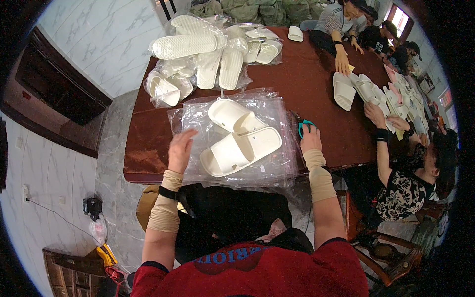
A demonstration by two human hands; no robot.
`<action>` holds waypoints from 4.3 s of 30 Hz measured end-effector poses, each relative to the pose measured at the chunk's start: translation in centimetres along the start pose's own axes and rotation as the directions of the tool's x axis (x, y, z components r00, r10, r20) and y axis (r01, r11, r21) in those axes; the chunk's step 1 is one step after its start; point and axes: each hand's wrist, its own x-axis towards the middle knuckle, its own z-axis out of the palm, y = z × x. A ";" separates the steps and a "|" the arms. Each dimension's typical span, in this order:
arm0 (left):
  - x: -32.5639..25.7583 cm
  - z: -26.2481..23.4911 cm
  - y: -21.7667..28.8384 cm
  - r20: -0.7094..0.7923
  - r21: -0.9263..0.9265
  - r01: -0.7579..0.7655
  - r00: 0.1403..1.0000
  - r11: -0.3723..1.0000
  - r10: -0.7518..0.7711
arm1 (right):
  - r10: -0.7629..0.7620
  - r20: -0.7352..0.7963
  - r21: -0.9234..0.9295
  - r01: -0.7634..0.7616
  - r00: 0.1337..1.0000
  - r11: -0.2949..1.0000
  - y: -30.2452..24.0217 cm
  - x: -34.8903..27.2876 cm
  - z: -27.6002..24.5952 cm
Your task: Assembling and checking white slippers at a production table.
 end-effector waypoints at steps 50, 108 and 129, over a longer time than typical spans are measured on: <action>1.9 -0.1 0.5 0.108 0.246 0.044 0.992 0.968 -0.073 | -0.638 0.241 0.206 0.604 0.731 0.770 -20.2 -0.4 -8.2; 0.2 6.0 1.4 0.054 0.098 0.248 0.966 0.964 -0.254 | -0.678 0.511 0.384 0.565 0.528 0.730 -15.1 -0.5 -14.7; -0.7 7.1 -0.5 0.179 0.180 0.317 0.920 0.931 -0.348 | -0.842 0.357 0.358 0.774 0.403 0.522 -17.5 6.5 -5.6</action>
